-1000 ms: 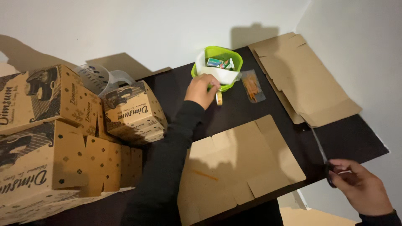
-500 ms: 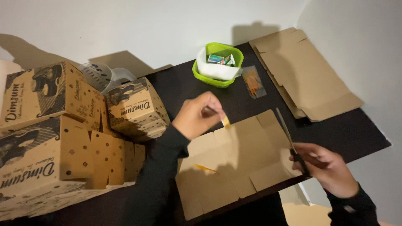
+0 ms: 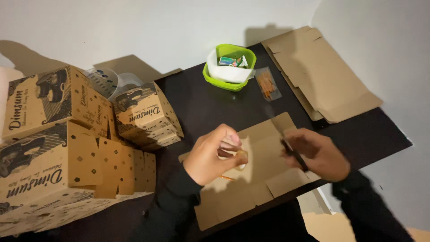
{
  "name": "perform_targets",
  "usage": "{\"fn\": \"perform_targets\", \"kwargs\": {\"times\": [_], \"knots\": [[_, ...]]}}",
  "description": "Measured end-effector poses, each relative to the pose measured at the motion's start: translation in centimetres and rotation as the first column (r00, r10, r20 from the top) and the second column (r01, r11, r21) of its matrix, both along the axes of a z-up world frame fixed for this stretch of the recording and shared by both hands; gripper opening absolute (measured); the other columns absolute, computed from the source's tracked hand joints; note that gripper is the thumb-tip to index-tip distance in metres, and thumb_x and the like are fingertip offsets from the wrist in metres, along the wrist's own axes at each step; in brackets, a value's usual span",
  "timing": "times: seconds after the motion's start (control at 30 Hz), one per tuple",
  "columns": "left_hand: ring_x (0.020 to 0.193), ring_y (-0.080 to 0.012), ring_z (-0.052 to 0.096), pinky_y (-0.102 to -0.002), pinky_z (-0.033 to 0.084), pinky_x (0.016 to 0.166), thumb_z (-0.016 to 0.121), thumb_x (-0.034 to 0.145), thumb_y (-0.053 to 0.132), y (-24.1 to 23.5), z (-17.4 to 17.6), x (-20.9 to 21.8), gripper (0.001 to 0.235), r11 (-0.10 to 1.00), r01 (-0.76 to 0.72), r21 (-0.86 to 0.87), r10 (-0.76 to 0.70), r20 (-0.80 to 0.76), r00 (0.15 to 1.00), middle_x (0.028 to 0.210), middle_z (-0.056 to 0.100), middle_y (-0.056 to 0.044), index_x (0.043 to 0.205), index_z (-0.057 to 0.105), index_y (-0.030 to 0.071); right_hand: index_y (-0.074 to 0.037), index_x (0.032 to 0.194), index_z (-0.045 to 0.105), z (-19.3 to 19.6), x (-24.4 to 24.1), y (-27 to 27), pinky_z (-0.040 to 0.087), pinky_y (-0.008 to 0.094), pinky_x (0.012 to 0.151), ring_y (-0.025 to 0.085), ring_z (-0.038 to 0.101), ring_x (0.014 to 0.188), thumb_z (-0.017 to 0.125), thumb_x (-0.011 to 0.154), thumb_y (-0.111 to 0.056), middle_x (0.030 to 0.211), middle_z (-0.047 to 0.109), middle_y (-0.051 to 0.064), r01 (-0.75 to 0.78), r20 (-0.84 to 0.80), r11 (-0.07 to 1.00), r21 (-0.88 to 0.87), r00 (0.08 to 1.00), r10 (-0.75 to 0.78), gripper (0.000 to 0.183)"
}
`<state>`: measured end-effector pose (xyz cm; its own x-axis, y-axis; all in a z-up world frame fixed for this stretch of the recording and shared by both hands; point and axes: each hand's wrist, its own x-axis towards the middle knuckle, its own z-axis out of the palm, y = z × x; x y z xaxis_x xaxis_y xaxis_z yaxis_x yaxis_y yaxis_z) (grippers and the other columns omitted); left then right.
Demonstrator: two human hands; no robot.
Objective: The person assembles cardboard takeout boxes by folding the pre-creased panels and tucking the tabs into place using their hands, sometimes using scissors to cut small pieces of adhesive tape to secure the boxes.
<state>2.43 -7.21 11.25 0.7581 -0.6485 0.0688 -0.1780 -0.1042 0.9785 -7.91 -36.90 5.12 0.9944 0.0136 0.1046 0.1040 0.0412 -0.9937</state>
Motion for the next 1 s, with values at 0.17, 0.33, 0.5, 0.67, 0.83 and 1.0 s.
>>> {"fn": "perform_targets", "kwargs": {"times": [0.17,0.33,0.5,0.67,0.83,1.0], "knots": [[0.092,-0.0403,0.078,-0.038,0.066,0.074,0.092,0.074,0.013,-0.8,0.1,-1.8,0.044,0.997,-0.061,-0.055,0.061,-0.014,0.998,0.107,0.071,-0.021,0.102,0.059,0.006,0.002,0.112,0.062,-0.8,0.8,6.6,0.063,0.036,0.07,0.03,0.078,0.087,0.084,0.075,0.009,0.093,0.078,0.022,0.126,0.008,0.971,0.206,0.991,-0.13,0.043],[0.089,-0.0391,0.08,-0.035,0.066,0.071,0.092,0.075,0.011,-0.9,-0.9,-2.8,0.045,0.99,-0.133,-0.042,0.129,-0.073,0.989,0.099,0.073,-0.02,0.1,0.056,0.003,0.003,0.111,0.057,-2.5,1.3,9.7,0.061,0.032,0.058,0.025,0.075,0.066,0.094,0.064,0.009,0.075,0.076,0.022,0.111,0.029,0.963,0.244,0.992,-0.122,0.06],[0.071,-0.0068,0.069,-0.023,0.06,0.067,0.093,0.076,0.02,-0.2,0.3,-3.3,0.04,0.992,-0.126,0.011,0.123,0.151,0.981,0.081,0.063,0.003,0.088,0.055,0.015,-0.007,0.115,0.058,-4.6,0.8,10.6,0.057,0.032,0.061,0.018,0.071,0.071,0.091,0.071,-0.009,0.086,0.079,0.016,0.154,-0.157,0.952,0.266,0.981,-0.115,0.055],[0.073,-0.0081,0.065,-0.023,0.061,0.078,0.087,0.079,0.011,-0.2,-1.7,-3.1,0.033,0.983,-0.167,0.08,0.135,0.303,0.943,0.078,0.065,0.001,0.094,0.057,0.014,-0.008,0.11,0.056,-5.2,1.0,11.1,0.054,0.031,0.065,0.016,0.068,0.074,0.087,0.077,-0.011,0.087,0.075,0.013,0.102,-0.212,0.94,0.327,0.977,-0.032,0.045],[0.08,-0.0095,0.069,-0.023,0.065,0.07,0.088,0.076,0.015,0.0,-1.8,-3.0,0.035,0.978,-0.185,0.092,0.158,0.244,0.957,0.086,0.07,-0.002,0.094,0.057,0.014,-0.009,0.111,0.057,-5.3,1.0,11.0,0.049,0.028,0.066,0.014,0.063,0.069,0.084,0.081,-0.013,0.076,0.071,0.011,0.095,-0.233,0.958,0.27,0.972,-0.031,0.041],[0.075,-0.0104,0.078,-0.025,0.067,0.068,0.09,0.077,0.011,1.0,-1.7,-3.0,0.044,0.979,-0.176,0.099,0.142,0.279,0.95,0.084,0.075,-0.004,0.101,0.054,0.015,-0.003,0.12,0.056,-6.4,0.1,8.6,0.066,0.034,0.082,0.025,0.076,0.092,0.076,0.083,0.006,0.1,0.076,0.022,0.056,-0.138,0.986,0.156,0.99,-0.035,0.043]]}}
